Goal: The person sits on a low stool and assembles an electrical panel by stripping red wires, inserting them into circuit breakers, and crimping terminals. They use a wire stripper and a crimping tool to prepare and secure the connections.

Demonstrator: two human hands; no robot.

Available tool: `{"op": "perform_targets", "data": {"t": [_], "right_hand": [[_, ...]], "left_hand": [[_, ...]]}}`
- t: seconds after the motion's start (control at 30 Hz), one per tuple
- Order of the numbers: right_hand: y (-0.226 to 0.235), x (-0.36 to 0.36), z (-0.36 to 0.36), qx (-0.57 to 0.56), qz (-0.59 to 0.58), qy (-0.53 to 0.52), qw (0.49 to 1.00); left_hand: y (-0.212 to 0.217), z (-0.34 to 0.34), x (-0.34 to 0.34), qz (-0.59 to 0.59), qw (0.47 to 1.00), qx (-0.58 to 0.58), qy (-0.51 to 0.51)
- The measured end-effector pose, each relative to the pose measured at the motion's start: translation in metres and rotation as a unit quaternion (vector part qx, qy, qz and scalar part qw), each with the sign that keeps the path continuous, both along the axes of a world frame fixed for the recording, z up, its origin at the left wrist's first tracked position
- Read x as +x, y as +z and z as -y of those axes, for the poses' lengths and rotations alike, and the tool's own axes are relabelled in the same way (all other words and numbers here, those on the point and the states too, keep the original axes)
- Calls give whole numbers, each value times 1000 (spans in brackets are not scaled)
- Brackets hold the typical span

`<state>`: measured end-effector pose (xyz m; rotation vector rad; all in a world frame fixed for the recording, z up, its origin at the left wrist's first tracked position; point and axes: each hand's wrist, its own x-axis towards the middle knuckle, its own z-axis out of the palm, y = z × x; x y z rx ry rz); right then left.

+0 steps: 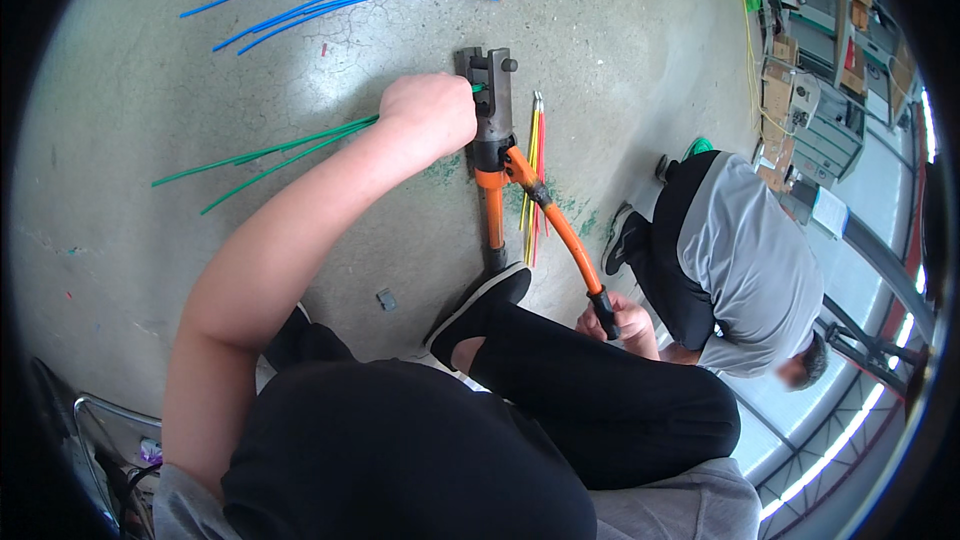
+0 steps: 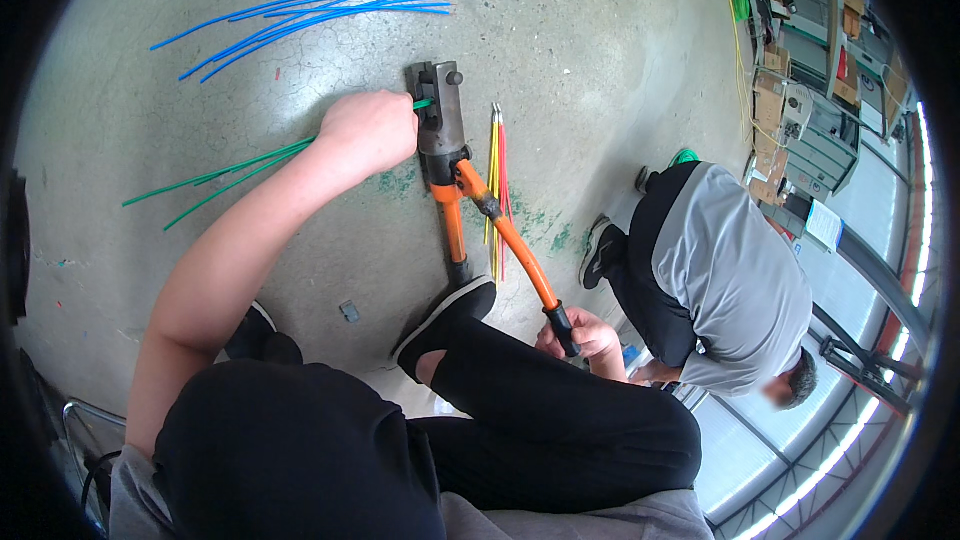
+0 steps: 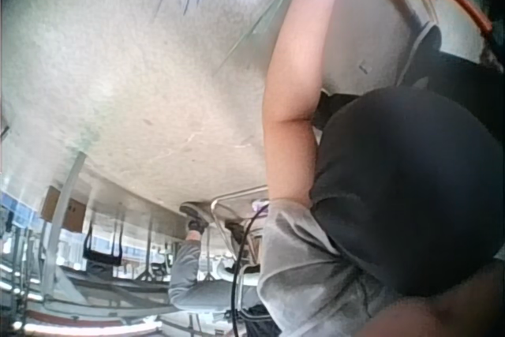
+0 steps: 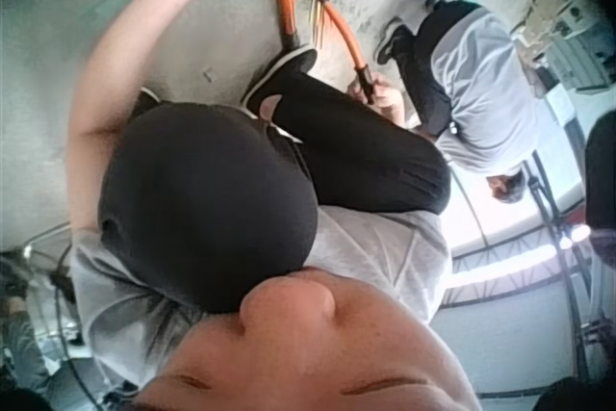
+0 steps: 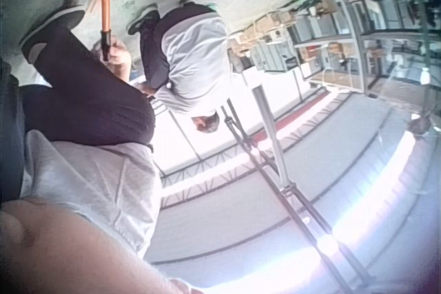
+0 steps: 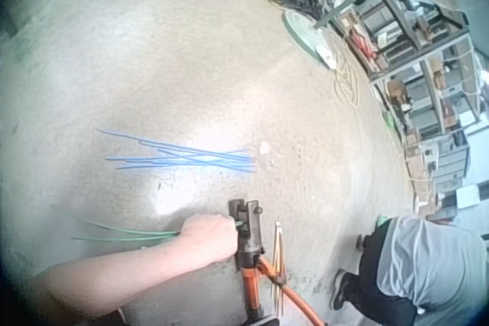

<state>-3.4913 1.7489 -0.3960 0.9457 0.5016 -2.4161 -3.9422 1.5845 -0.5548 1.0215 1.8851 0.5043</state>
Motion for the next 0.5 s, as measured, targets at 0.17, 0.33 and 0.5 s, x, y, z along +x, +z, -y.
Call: {"op": "perform_targets", "data": {"t": [0.17,0.33,0.5], "right_hand": [[-22,-2,18,136,168,177,960],[5,12,-10,78,11,44,996],[-3,10,-3,105,170,211,957]], "left_hand": [[1,0,0,-2,1000,-8,5],[-1,-2,1,-5,1000,-11,-5],[0,-5,3,-16,1000,-17,0]]}}
